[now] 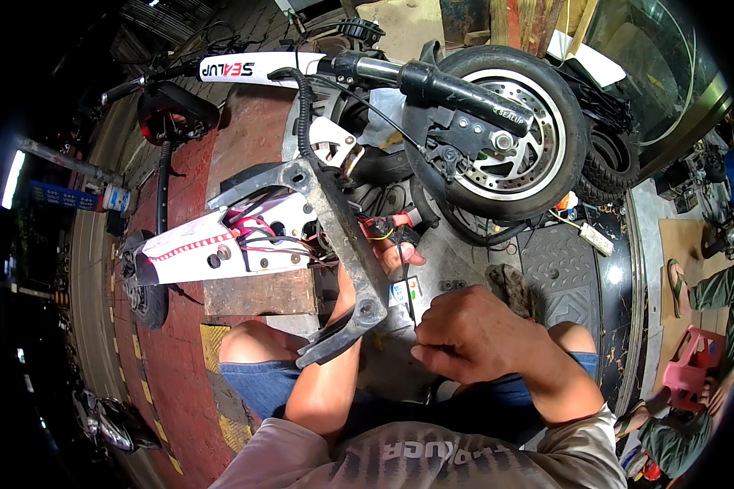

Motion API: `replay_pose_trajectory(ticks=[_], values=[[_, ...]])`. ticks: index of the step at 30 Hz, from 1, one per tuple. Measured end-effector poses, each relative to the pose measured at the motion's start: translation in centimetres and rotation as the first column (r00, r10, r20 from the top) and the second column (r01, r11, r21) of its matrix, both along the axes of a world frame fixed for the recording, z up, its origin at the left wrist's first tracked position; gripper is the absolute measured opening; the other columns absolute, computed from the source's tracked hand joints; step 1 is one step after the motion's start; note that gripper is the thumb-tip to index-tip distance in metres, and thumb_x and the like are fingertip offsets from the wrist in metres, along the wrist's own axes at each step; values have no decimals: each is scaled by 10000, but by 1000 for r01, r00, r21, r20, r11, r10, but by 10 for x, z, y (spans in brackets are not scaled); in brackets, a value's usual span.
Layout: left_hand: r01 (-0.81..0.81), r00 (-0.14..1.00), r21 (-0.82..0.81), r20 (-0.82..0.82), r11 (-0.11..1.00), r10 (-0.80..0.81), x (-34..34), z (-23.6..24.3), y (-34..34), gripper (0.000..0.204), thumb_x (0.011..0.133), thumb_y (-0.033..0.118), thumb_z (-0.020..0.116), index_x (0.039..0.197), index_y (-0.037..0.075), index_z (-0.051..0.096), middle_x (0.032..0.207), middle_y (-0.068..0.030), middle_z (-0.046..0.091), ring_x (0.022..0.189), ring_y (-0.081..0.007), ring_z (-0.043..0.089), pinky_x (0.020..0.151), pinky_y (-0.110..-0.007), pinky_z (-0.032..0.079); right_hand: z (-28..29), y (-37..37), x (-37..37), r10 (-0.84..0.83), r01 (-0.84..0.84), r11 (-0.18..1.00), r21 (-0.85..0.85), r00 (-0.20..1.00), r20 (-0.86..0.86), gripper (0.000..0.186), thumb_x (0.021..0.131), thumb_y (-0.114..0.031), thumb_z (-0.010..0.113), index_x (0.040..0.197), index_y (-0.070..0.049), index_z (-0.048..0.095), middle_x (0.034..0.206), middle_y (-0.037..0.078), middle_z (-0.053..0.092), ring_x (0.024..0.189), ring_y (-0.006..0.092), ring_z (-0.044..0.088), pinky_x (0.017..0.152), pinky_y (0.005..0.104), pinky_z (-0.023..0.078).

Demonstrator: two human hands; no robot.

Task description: The person uses a screwdriver to remove screws from the side panel of an electric scooter, lifts the plastic housing to reveal the wiring, and disconnects several electrical connectors by hand.

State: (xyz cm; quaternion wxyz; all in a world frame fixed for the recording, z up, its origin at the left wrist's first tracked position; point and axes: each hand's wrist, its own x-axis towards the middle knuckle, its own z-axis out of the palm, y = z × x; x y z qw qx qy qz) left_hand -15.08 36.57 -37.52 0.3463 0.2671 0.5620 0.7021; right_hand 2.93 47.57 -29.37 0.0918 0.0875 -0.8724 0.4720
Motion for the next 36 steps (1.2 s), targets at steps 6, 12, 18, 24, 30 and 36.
replay_pose_trajectory(ticks=[6, 12, 18, 24, 30, 36], values=[[71, 997, 147, 33, 987, -76, -7, -14, -2, 536, 900, 246, 825, 1301, -17, 586, 919, -114, 699, 788, -228, 727, 726, -378, 612, -5, 12, 8, -70, 47, 989, 141, 985, 161, 300, 921, -314, 690, 771, -56, 657, 653, 149, 617, 688, 398, 645, 639, 502, 495], [24, 999, 130, -24, 991, -21, -2, -3, -2, 520, 889, 196, 825, 1276, -12, 546, 1075, -115, 672, 801, -227, 725, 722, -360, 632, -6, 36, 14, -287, 255, 956, 145, 913, 291, 287, 940, -326, 707, 1085, -82, 747, 627, 149, 628, 639, 371, 652, 617, 469, 490], [4, 1000, 62, 29, 998, -6, -1, -5, -5, 520, 896, 88, 786, 1301, 2, 470, 1227, -126, 614, 814, -246, 720, 721, -378, 647, -14, 48, 5, -349, 386, 913, -134, 908, 231, 255, 925, -249, 738, 1090, -55, 732, 660, 131, 643, 601, 305, 638, 587, 407, 472], [72, 997, 35, 0, 997, -72, -5, -2, -6, 515, 903, 129, 796, 1327, -3, 536, 1206, -137, 655, 821, -228, 719, 743, -358, 614, -8, 33, -17, -368, 395, 905, -157, 913, 177, 230, 950, -267, 721, 1014, -48, 743, 674, 119, 651, 571, 285, 600, 577, 385, 468], [92, 996, 6, -9, 996, -92, -6, 6, -8, 483, 886, 149, 821, 1298, 0, 618, 1199, -134, 670, 807, -204, 718, 750, -336, 592, -27, 27, -29, -431, 451, 811, -372, 891, 141, 336, 1031, -327, 636, 887, -49, 757, 619, 90, 579, 532, 189, 528, 548, 355, 436], [141, 990, -48, -21, 989, -142, -9, 11, -12, 475, 911, 197, 795, 1315, 10, 628, 1202, -145, 659, 859, -223, 732, 780, -348, 593, -26, 32, -29, -482, 506, 813, -289, 862, 156, 335, 1044, -318, 618, 903, -52, 766, 620, 84, 549, 555, 150, 504, 555, 340, 428]])
